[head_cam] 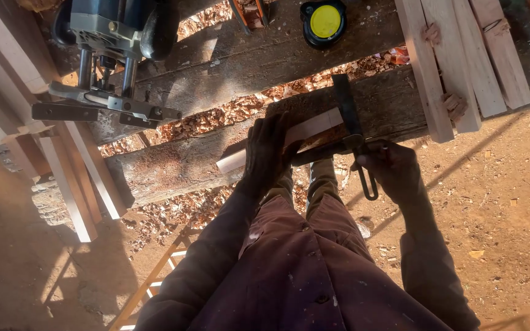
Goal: Marking wooden planks using a combination square and a pencil to prepare for precise cutting.
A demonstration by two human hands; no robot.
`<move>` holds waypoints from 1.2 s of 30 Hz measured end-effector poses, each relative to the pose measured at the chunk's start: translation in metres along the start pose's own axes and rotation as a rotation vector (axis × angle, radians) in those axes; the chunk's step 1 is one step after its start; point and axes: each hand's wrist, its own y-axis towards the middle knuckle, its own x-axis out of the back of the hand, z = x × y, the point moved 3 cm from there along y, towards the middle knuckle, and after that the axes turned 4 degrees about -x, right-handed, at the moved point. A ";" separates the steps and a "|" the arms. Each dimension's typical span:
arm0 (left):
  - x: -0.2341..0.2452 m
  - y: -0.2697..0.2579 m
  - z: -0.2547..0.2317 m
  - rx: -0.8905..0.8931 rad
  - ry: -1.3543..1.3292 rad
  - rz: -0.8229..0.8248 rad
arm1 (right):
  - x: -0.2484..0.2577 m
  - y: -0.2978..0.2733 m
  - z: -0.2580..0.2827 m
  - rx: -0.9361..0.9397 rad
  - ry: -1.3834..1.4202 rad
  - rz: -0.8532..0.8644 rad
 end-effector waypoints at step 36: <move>0.033 0.039 -0.074 0.156 -0.452 0.380 | 0.000 -0.013 0.045 0.251 -0.425 -0.154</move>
